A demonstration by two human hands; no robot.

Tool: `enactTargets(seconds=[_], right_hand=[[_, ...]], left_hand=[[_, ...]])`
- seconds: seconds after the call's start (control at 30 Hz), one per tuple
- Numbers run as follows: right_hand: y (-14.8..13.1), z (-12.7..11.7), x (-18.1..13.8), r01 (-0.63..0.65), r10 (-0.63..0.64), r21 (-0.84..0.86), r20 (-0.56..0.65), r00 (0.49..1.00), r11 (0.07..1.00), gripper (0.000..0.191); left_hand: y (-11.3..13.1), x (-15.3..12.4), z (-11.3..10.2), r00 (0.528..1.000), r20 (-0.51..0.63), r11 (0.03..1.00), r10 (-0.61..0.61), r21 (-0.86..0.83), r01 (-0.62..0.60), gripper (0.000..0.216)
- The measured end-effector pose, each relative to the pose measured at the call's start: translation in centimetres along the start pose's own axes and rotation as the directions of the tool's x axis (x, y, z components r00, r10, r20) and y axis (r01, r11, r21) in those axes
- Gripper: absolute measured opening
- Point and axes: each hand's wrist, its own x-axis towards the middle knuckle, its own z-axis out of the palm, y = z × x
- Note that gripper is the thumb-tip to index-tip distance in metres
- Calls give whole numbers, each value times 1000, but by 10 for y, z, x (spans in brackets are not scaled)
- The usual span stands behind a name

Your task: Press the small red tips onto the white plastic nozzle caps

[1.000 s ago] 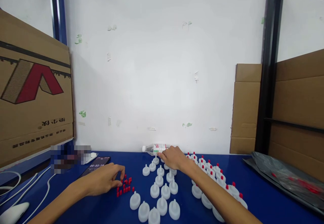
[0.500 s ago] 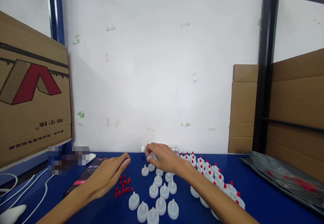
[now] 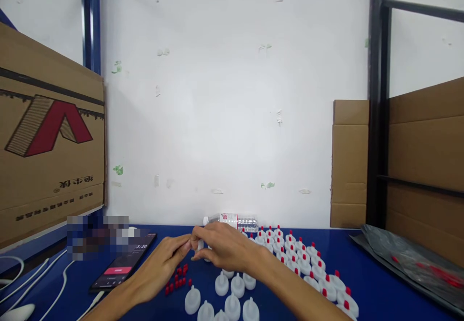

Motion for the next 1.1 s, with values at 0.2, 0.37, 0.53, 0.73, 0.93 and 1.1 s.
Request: enactTargets(seconds=[0.2, 0.37, 0.53, 0.73, 0.93, 1.1], right_hand=[[8, 13, 3, 178, -177, -173, 24, 984, 969, 15], [11, 10, 4, 286, -311, -356, -13, 950, 890, 14], [16, 12, 2, 311, -393, -469, -85, 916, 827, 18], [19, 8, 2, 305, -430, -522, -136, 892, 797, 17], [21, 2, 0, 315, -453, -542, -140, 880, 779, 19], [19, -4, 1, 320, -464, -542, -149, 873, 777, 17]], left_hand=[[-20, 11, 12, 979, 81, 937, -185, -285, 201, 63], [-14, 12, 19, 959, 129, 842, -251, -460, 282, 65], [-5, 9, 18, 955, 172, 802, -241, -519, 296, 63], [-4, 10, 19, 981, 78, 887, -175, -420, 192, 58], [2, 10, 5, 992, -119, 990, 53, -127, -68, 39], [8, 13, -1, 984, -125, 990, 127, -38, -133, 38]])
